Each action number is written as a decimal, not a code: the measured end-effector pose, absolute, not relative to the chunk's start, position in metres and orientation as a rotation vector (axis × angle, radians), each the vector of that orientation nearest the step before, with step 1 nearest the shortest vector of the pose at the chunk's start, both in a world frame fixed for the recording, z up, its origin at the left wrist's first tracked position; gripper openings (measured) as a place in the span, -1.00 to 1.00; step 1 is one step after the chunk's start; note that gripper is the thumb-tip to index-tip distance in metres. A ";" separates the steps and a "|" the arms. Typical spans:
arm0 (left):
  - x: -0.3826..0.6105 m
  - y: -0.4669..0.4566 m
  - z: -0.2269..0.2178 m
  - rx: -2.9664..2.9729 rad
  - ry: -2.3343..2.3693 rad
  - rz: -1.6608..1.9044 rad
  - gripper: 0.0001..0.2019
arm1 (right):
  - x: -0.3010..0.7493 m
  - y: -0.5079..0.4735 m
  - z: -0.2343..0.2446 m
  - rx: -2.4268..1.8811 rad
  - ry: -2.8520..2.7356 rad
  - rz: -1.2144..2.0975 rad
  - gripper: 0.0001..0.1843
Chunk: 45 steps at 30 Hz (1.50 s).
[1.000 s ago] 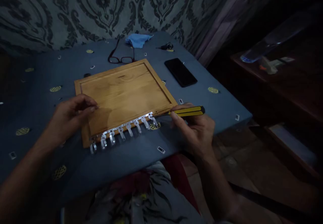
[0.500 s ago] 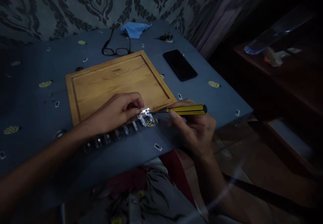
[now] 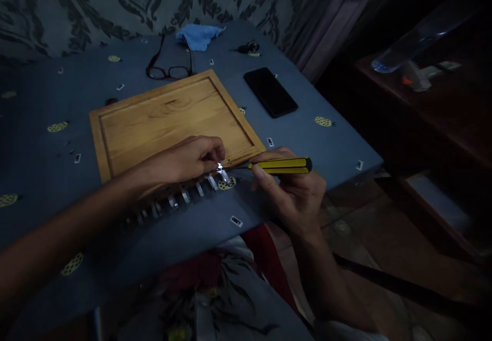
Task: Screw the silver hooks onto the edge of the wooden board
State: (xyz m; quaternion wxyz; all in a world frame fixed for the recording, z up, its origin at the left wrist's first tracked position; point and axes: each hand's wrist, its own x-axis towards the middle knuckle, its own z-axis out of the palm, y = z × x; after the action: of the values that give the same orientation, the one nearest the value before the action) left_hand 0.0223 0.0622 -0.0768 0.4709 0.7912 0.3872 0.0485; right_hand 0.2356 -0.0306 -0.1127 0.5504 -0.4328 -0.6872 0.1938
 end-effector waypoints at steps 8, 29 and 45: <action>0.028 0.067 -0.069 2.003 0.991 -0.015 -0.87 | 0.236 -0.030 -0.112 -1.028 -1.643 0.440 -0.83; 0.039 0.063 -0.069 1.994 1.115 -0.019 -0.85 | 0.235 -0.033 -0.112 -1.056 -1.603 0.478 -0.84; 0.031 0.061 -0.071 1.917 1.083 0.044 -0.88 | 0.235 -0.032 -0.114 -1.062 -1.586 0.466 -0.78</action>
State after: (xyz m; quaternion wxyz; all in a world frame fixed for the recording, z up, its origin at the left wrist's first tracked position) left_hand 0.0313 0.0615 -0.0710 0.4525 0.7763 0.4385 0.0178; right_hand 0.2351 -0.0318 -0.1137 0.5547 -0.4498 -0.6716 0.1974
